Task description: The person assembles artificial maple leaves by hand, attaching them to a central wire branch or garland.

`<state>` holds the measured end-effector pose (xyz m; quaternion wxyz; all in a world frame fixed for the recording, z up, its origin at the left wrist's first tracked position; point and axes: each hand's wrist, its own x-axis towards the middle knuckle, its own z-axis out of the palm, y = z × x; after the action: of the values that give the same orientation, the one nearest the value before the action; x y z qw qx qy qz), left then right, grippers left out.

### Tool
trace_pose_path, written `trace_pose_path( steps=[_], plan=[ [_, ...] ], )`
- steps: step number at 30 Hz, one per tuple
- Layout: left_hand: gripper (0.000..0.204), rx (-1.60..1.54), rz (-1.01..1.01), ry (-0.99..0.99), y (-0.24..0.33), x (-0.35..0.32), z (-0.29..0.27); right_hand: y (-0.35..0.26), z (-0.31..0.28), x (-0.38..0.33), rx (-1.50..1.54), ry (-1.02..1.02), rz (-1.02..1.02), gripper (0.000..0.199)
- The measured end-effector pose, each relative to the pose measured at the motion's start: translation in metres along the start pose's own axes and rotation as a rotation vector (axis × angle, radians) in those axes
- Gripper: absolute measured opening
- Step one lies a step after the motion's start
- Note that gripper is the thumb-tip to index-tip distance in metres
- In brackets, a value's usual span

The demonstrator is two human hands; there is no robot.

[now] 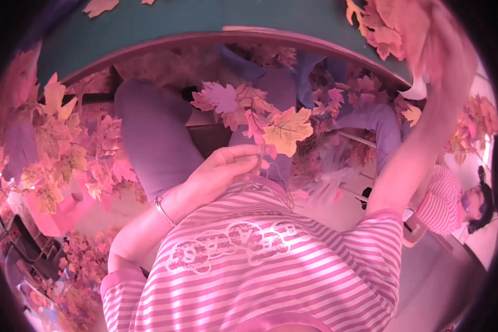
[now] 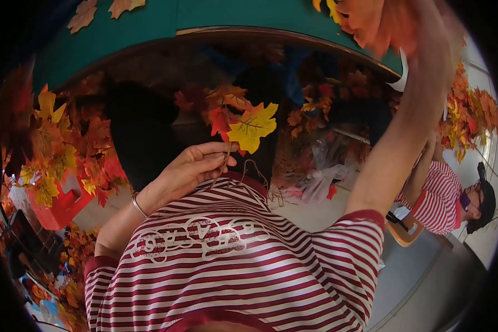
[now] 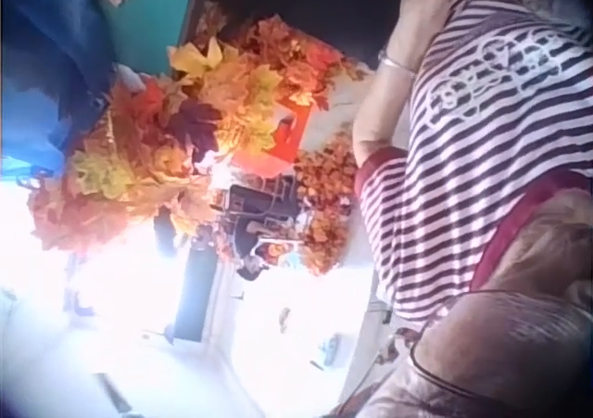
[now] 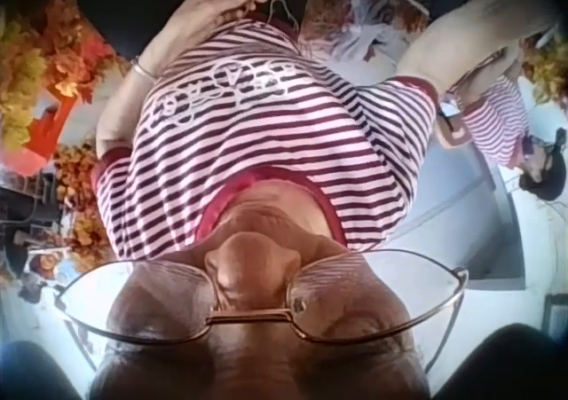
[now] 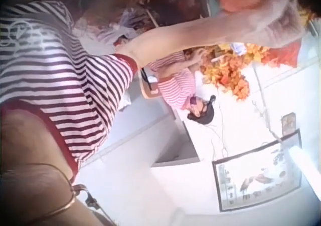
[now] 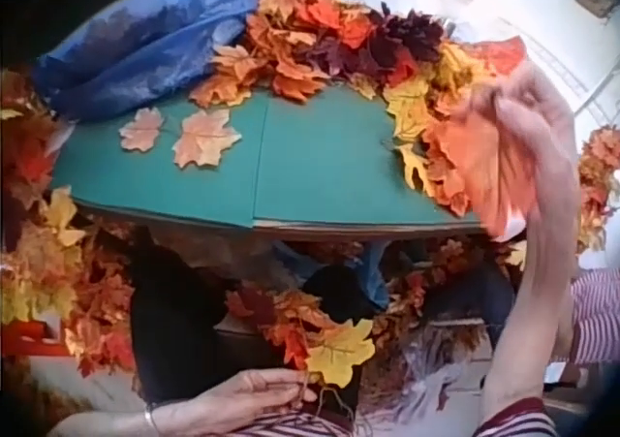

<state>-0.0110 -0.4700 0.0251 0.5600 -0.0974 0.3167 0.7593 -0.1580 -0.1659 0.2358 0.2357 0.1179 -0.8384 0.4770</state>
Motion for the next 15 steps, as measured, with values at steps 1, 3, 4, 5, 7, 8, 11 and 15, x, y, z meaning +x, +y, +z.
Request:
trace_pose_path(
  steps=[1, 3, 4, 5, 7, 8, 11, 15],
  plan=[
    [0.037, -0.009, 0.002, 0.004, -0.003, 0.001, -0.002, -0.014, 0.005, -0.031, -0.092, 0.002, 0.132, 0.022],
    [0.040, -0.047, -0.054, -0.110, -0.008, 0.007, -0.005, -0.033, 0.031, -0.091, 0.438, -0.517, 0.242, 0.010],
    [0.038, -0.094, -0.031, -0.067, -0.014, 0.008, -0.006, -0.029, 0.054, -0.108, 0.353, -0.738, 0.075, 0.021],
    [0.038, -0.105, -0.021, -0.052, -0.017, 0.007, -0.008, -0.038, 0.076, -0.141, 0.357, -0.794, 0.116, 0.017],
    [0.030, -0.175, -0.064, -0.085, -0.019, 0.007, -0.008, -0.043, 0.088, -0.185, 0.227, -0.843, 0.274, 0.015],
    [0.023, -0.183, -0.062, -0.073, -0.021, 0.006, -0.008, -0.038, 0.089, -0.199, 0.230, -0.843, 0.273, 0.015],
    [0.021, -0.161, -0.074, -0.073, -0.033, 0.009, -0.016, -0.025, 0.089, -0.228, 0.129, -0.666, 0.555, 0.014],
    [0.019, -0.102, -0.038, -0.024, -0.026, 0.004, -0.007, -0.015, 0.089, -0.237, -0.036, -0.501, 0.694, 0.011]
  ],
)
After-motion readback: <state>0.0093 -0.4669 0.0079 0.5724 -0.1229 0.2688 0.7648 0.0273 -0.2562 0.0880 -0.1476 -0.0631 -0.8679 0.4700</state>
